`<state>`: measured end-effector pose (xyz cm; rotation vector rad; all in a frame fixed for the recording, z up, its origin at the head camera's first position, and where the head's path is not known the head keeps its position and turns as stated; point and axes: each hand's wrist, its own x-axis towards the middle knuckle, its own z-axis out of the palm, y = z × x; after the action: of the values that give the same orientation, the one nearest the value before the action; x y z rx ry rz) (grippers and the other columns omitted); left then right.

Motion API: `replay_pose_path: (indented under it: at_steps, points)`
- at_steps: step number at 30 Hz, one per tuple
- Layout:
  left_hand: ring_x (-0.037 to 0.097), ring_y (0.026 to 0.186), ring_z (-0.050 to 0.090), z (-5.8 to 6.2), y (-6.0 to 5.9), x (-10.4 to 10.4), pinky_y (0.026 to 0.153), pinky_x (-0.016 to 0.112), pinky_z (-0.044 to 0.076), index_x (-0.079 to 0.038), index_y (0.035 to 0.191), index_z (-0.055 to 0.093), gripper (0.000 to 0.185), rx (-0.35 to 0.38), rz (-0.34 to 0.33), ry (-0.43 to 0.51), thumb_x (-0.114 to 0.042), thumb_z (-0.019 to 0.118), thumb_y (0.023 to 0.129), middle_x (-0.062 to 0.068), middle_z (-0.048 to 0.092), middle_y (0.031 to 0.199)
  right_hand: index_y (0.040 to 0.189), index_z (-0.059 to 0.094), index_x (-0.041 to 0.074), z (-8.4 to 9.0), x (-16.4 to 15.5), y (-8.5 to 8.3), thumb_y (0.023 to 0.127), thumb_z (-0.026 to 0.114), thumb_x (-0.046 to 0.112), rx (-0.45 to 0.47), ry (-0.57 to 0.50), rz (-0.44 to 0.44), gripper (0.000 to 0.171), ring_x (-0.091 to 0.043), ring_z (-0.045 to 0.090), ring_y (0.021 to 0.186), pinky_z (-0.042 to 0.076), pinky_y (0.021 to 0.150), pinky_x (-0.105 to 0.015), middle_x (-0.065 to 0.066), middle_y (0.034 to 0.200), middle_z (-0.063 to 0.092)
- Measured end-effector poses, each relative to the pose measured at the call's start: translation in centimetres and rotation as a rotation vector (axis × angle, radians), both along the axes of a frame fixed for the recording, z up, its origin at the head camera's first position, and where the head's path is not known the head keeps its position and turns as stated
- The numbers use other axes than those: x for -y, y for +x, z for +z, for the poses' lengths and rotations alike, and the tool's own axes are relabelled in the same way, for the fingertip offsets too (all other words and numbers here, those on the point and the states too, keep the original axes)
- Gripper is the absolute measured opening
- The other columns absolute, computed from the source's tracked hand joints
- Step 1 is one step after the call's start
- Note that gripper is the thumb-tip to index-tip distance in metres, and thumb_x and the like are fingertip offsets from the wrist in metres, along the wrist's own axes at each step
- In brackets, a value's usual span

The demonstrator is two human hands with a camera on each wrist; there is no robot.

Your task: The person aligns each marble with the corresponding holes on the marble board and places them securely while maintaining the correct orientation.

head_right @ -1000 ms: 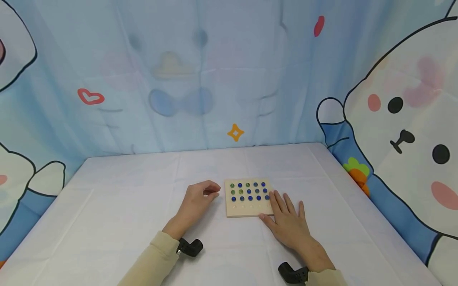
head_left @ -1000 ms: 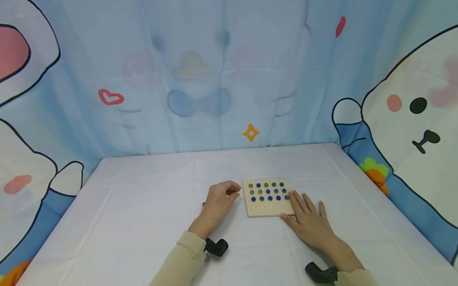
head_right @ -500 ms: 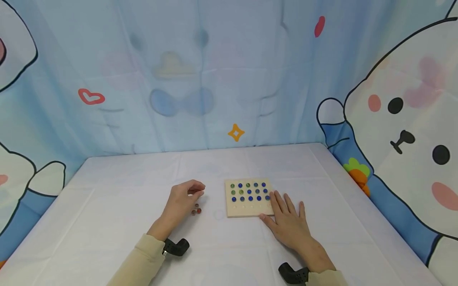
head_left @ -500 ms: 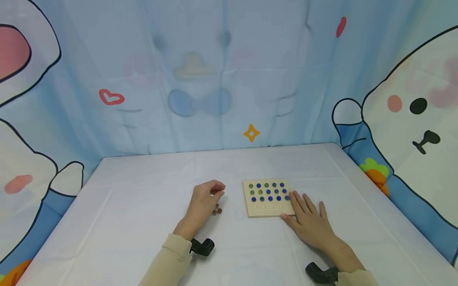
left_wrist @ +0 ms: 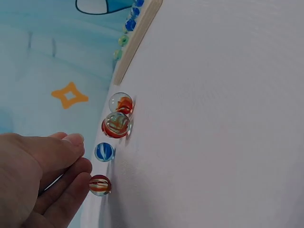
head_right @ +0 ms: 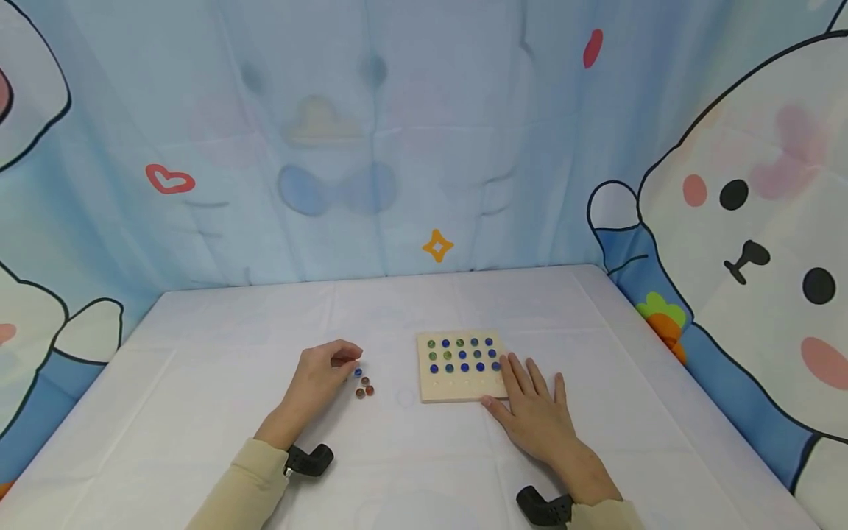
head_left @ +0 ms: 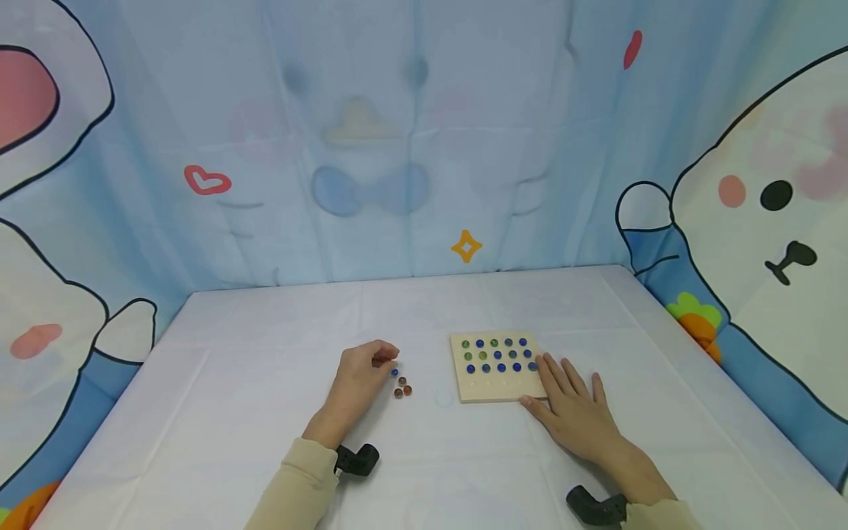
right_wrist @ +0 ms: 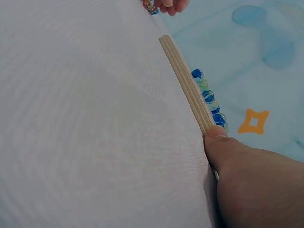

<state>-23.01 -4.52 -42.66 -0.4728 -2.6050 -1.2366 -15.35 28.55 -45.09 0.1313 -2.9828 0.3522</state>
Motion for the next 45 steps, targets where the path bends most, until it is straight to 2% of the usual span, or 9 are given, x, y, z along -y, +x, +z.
replay_pose_path:
  at_steps: [4, 12, 24, 45]
  points:
    - [0.015, 0.086, 0.068, -0.29, -0.04, 0.27, 0.078, 0.030, 0.057, -0.008, 0.098, 0.074, 0.010, -0.001, -0.021, -0.028, -0.007, 0.073, 0.088, 0.001, 0.073, 0.091, 0.155, 0.024, -0.002, 0.09, 0.03, -0.02, 0.097, 0.050, 0.055, -0.003, 0.000, -0.001, 0.085, -0.049, 0.015, 0.147, 0.001, 0.112, -0.076, -0.025, 0.161, 0.022]
    - [0.014, 0.087, 0.067, -0.58, -0.02, 0.52, 0.079, 0.031, 0.056, -0.010, 0.099, 0.073, 0.011, 0.049, -0.052, -0.034, -0.008, 0.073, 0.088, 0.001, 0.074, 0.093, 0.155, 0.023, -0.002, 0.10, -0.03, -0.15, 0.097, 0.050, 0.055, -0.005, -0.010, -0.003, 0.086, -0.050, 0.015, 0.148, 0.000, 0.112, -0.076, -0.025, 0.161, 0.022]
    - [0.013, 0.086, 0.066, -0.84, -0.13, 0.54, 0.078, 0.029, 0.055, -0.010, 0.096, 0.073, 0.009, 0.047, -0.054, -0.038, -0.007, 0.074, 0.088, 0.000, 0.074, 0.091, 0.154, 0.021, -0.004, -0.02, -0.19, -0.37, 0.096, 0.051, 0.056, -0.011, -0.020, 0.000, 0.089, -0.050, 0.016, 0.147, 0.000, 0.112, -0.075, -0.027, 0.160, 0.023]
    - [0.012, 0.085, 0.065, -0.50, -0.05, -0.29, 0.077, 0.027, 0.055, -0.010, 0.097, 0.073, 0.009, 0.060, -0.061, -0.019, -0.006, 0.071, 0.089, 0.000, 0.073, 0.091, 0.154, 0.021, -0.004, -0.08, -0.16, -0.06, 0.096, 0.050, 0.058, 0.007, -0.017, -0.010, 0.089, -0.049, 0.015, 0.148, 0.001, 0.112, -0.075, -0.026, 0.160, 0.023]
